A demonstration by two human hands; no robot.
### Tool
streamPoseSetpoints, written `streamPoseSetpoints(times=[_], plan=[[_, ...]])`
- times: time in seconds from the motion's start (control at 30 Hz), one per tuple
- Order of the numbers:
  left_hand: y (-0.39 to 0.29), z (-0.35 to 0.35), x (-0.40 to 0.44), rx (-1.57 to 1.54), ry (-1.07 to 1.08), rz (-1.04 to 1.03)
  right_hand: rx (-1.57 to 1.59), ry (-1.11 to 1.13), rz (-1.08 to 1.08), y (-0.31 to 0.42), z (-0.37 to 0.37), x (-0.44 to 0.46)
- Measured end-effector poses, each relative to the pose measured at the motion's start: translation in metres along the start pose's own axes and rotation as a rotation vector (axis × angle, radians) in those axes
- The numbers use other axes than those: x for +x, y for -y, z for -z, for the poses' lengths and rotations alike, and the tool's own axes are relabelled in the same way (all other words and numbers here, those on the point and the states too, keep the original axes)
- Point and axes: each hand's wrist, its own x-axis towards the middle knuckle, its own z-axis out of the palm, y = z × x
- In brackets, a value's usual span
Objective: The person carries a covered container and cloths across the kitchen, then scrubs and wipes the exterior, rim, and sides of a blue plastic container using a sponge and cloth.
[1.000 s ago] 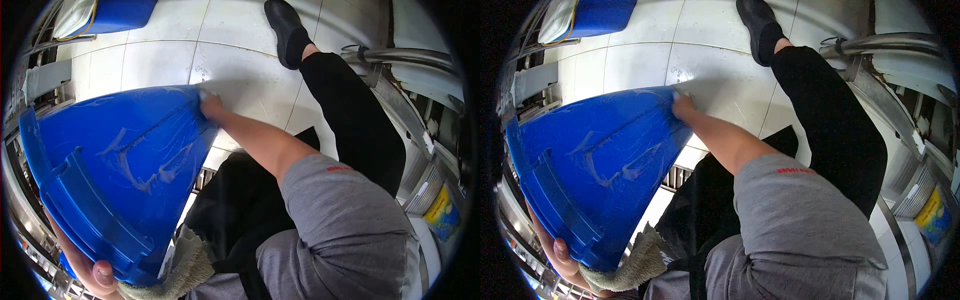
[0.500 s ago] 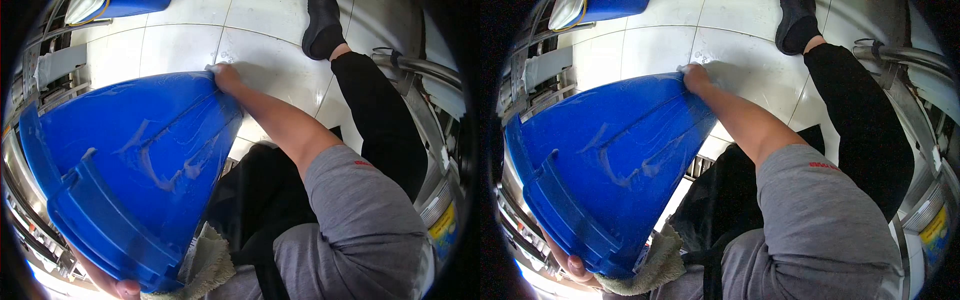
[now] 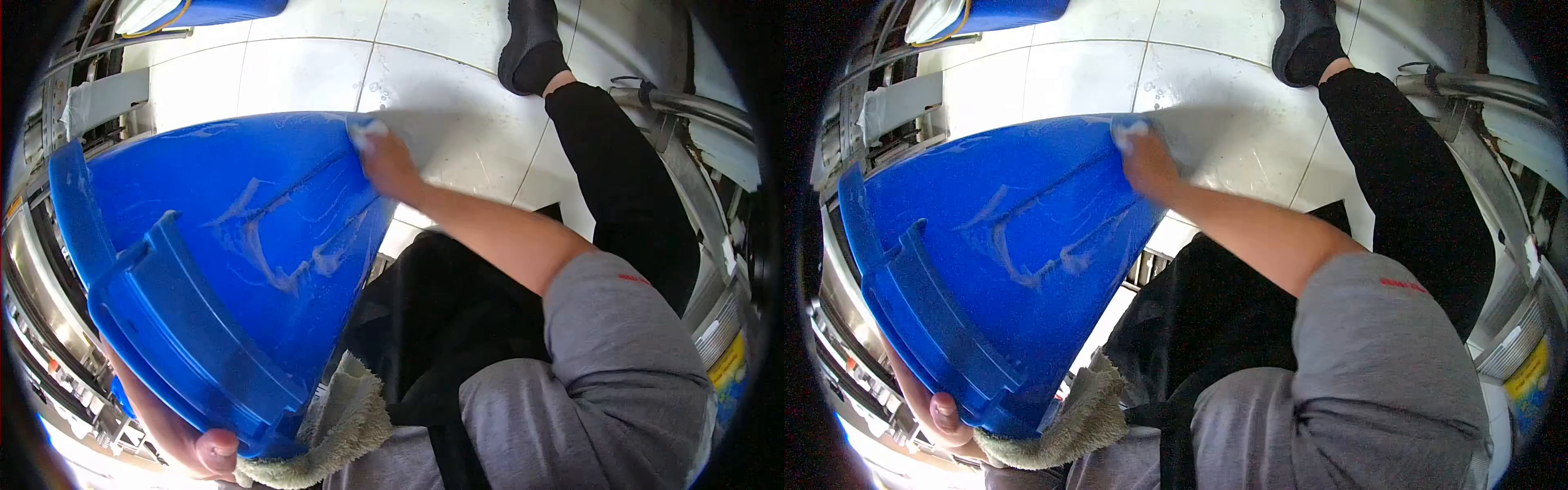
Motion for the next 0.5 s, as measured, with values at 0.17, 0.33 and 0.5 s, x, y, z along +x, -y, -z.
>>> streamPoseSetpoints(times=[0.17, 0.33, 0.5], plan=[[0.0, 0.001, -0.002, 0.004, 0.022, 0.058, 0.166, -0.084, -0.136, -0.039, -0.016, -0.003], [0.007, 0.008, -0.006, -0.111, 0.058, 0.026, -0.151, 0.239, -0.243, -0.054, -0.02, 0.015], [-0.005, -0.01, 0.005, -0.154, 0.018, 0.027, 0.218, -0.019, 0.024, 0.104, 0.053, -0.043]])
